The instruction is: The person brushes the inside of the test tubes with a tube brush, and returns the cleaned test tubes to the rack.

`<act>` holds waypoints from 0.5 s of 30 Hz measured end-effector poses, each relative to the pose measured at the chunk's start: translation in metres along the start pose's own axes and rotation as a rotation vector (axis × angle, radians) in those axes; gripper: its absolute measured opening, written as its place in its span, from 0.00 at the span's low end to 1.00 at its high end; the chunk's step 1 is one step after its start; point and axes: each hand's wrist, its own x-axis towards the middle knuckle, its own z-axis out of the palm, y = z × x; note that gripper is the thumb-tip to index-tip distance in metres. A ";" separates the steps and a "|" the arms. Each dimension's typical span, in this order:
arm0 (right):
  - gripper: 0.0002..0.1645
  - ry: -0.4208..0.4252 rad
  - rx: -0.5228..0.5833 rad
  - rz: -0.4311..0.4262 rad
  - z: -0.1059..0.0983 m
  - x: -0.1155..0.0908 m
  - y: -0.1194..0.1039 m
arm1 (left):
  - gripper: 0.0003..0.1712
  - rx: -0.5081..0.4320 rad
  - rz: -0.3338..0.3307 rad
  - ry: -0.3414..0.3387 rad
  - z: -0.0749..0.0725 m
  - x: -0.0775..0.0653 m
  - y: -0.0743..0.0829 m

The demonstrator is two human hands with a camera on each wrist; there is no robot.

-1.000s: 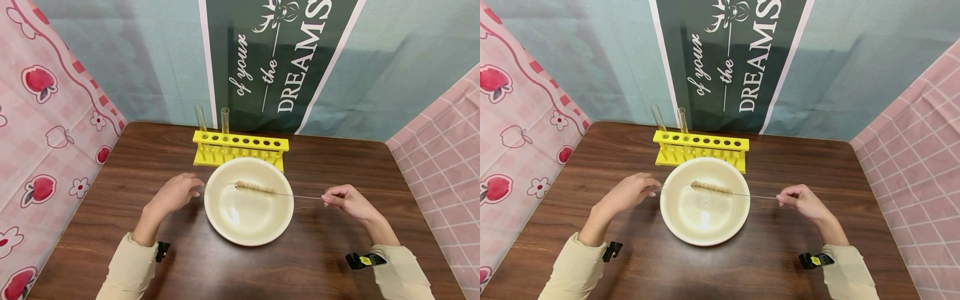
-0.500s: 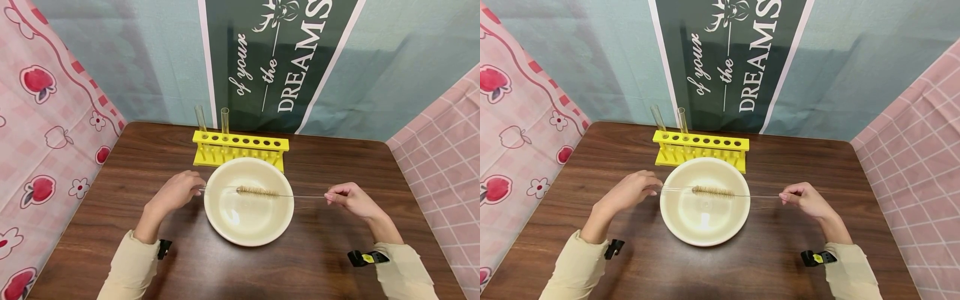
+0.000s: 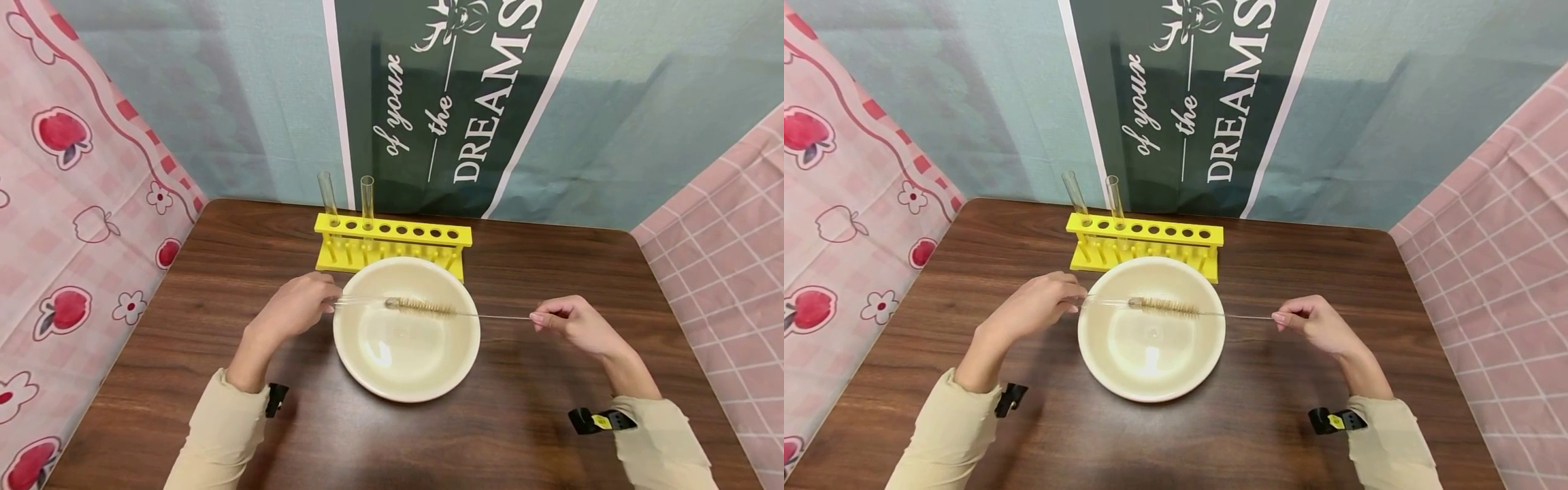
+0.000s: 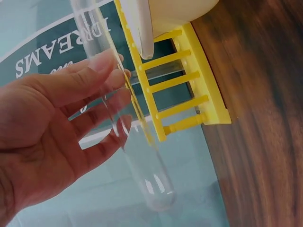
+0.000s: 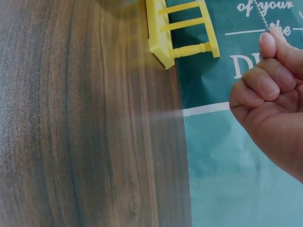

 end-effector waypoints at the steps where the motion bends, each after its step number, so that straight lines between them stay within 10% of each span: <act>1: 0.12 0.000 -0.009 -0.002 0.000 0.000 0.000 | 0.13 0.010 0.006 0.001 0.000 0.000 0.001; 15: 0.12 -0.002 -0.057 0.029 0.009 0.014 -0.007 | 0.13 0.000 0.037 0.008 0.001 0.011 0.005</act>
